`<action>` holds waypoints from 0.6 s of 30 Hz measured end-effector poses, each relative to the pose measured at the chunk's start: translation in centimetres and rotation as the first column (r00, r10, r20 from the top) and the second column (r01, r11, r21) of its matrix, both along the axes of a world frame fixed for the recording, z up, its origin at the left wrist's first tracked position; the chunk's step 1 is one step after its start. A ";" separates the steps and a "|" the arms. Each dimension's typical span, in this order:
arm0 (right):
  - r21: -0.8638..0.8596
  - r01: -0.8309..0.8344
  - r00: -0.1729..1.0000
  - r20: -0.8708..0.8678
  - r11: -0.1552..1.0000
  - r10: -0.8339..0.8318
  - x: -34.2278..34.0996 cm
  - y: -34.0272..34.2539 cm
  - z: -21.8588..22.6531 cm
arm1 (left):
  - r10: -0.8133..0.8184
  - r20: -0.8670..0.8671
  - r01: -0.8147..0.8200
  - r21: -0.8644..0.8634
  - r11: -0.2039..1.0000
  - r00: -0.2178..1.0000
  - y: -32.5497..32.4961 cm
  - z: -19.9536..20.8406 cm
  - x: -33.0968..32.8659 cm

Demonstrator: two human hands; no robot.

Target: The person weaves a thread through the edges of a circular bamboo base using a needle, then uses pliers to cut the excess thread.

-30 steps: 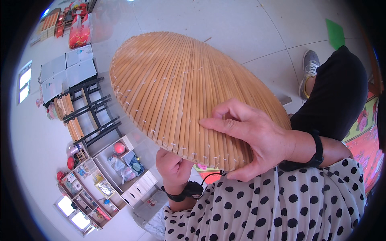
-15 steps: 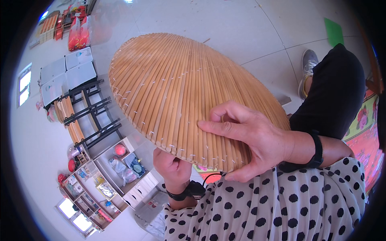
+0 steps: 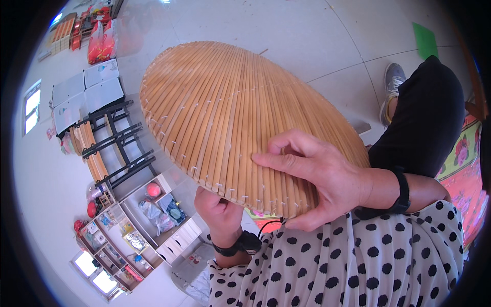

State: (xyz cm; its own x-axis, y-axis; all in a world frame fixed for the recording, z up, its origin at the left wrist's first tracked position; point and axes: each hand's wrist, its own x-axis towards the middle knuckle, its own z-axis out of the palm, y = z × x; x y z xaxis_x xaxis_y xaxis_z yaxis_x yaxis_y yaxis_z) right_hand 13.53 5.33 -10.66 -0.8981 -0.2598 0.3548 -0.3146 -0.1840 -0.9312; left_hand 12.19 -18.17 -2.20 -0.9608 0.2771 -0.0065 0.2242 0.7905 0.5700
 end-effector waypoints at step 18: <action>0.030 -0.050 0.999 0.006 0.998 0.050 -0.2 0.5 0.2 | 0.114 0.321 -0.191 0.219 0.957 0.940 0.0 1.3 1.0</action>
State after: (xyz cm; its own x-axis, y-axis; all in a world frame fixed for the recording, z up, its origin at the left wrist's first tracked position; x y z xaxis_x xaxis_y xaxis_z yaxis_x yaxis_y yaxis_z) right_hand 13.28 5.82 -10.43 -0.8856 -0.3148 0.3416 -0.3008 -0.1716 -0.9381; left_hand 13.21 -18.14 -0.85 -0.9544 0.1574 -0.2537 -0.1009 0.6296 0.7703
